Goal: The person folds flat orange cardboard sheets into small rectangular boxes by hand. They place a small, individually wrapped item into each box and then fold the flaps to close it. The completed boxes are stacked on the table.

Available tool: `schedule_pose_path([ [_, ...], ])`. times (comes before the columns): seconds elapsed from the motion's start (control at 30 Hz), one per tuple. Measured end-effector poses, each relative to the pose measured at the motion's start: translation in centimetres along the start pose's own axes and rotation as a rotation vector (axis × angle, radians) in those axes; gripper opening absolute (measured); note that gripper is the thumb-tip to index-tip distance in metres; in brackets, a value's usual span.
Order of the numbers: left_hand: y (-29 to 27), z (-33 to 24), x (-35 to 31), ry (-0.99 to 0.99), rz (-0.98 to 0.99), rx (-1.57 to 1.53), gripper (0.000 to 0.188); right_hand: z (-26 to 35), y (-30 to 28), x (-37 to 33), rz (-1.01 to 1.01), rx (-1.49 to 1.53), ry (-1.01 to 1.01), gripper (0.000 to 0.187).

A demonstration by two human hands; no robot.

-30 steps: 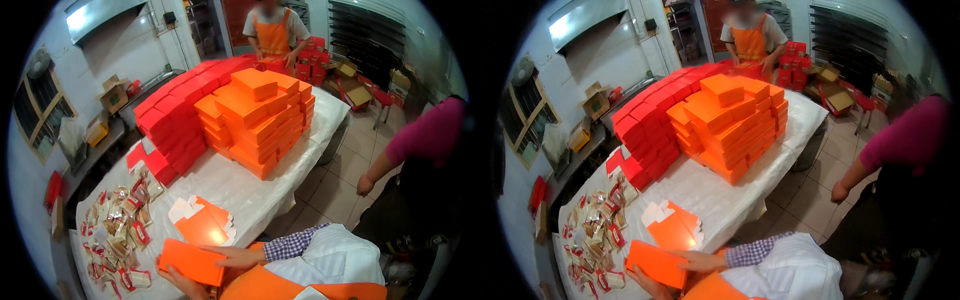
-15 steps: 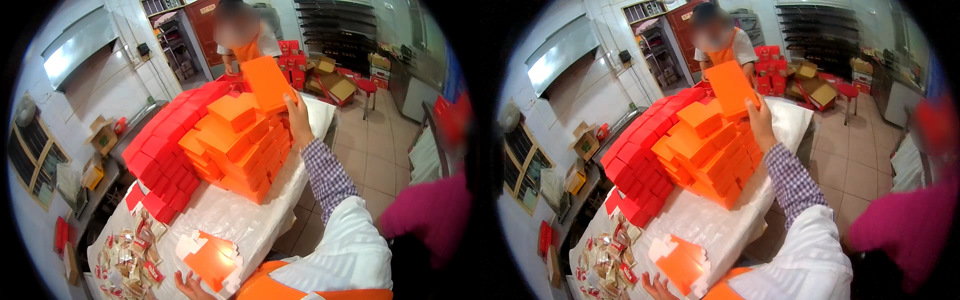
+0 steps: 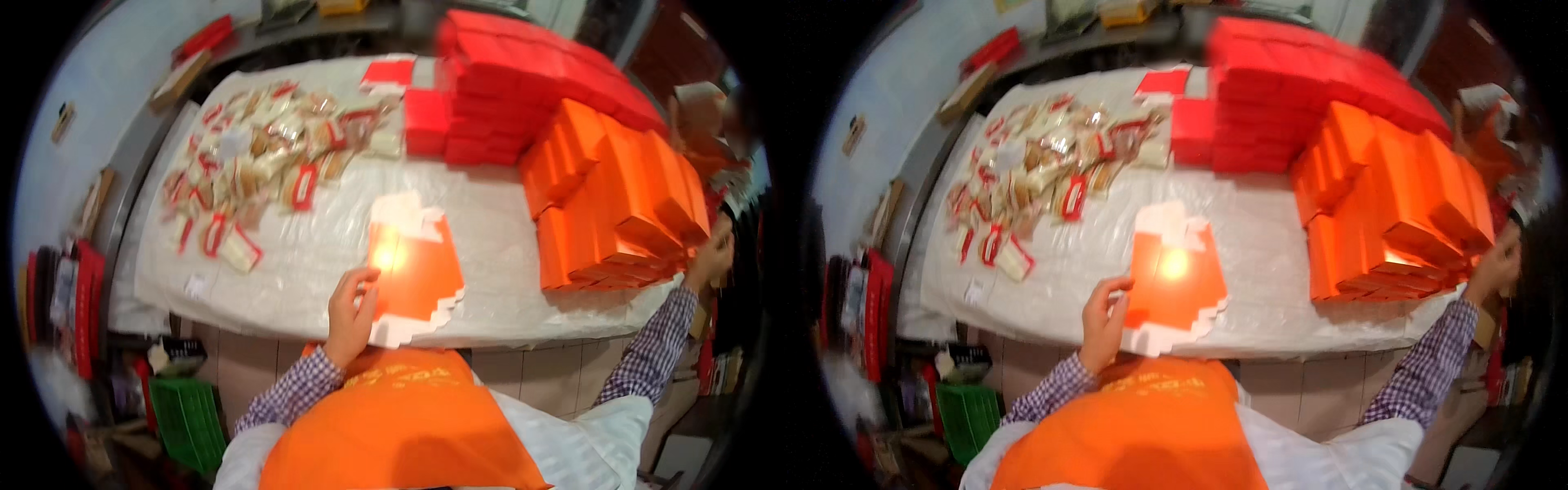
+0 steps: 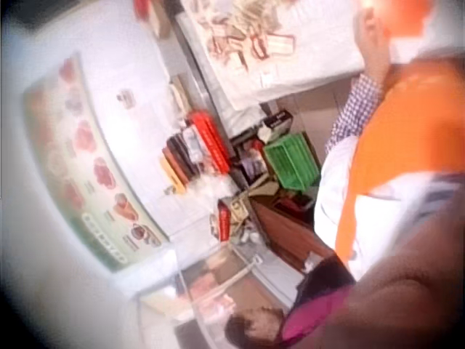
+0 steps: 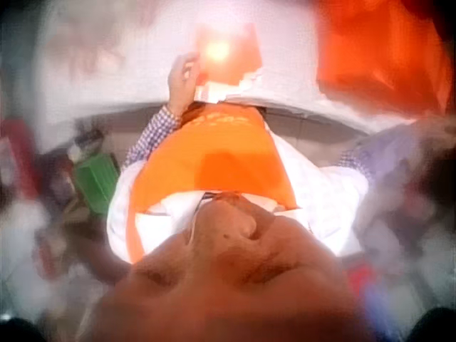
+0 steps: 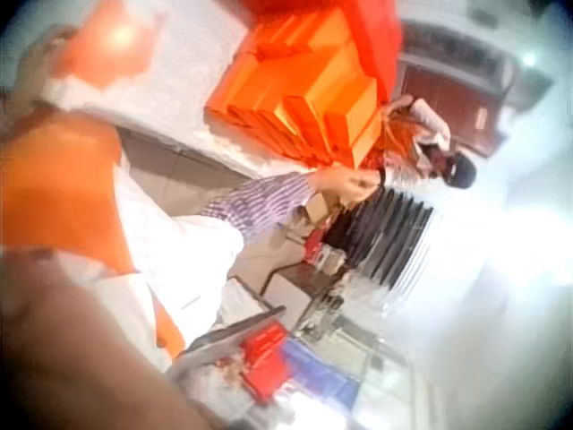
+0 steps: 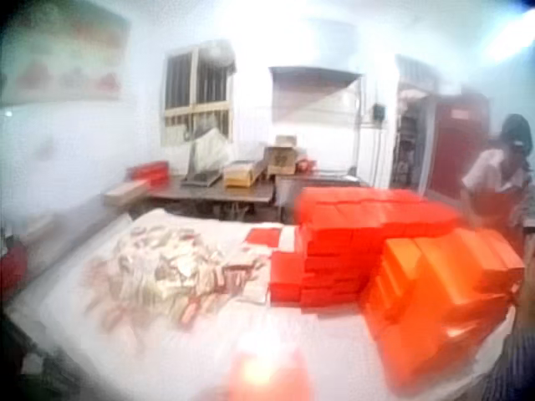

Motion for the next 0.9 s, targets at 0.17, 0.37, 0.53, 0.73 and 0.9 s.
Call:
schedule_pose_path([
  [0.17,-0.6,5.7,0.8,-0.113,0.025,0.037,0.035,19.0,-15.6,-8.4,-0.151,0.758,0.025,0.026],
  [0.37,-0.1,9.7,1.9,-0.077,0.025,0.338,0.041,43.1,-12.2,-27.6,1.020,1.320,0.020,0.029],
  [0.53,0.5,11.6,3.5,-0.190,0.066,0.290,0.044,46.8,-11.1,-32.8,1.171,1.191,-0.018,0.033],
  [0.73,0.7,11.9,3.7,-0.203,0.054,0.265,0.044,47.1,-11.1,-33.5,1.230,1.200,0.108,0.034],
  [0.9,-0.7,13.2,3.9,-0.255,-0.003,0.169,0.038,47.2,-10.1,-36.1,1.413,1.415,0.469,0.031],
])
Point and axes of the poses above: each hand's wrist, its own x-axis towards the middle knuckle, its own y-axis out of the palm, z = x × y, the point moved 8 cm from there along x, towards the middle knuckle, and after that the axes turned 4 degrees about -y, right-handed, at the moved point
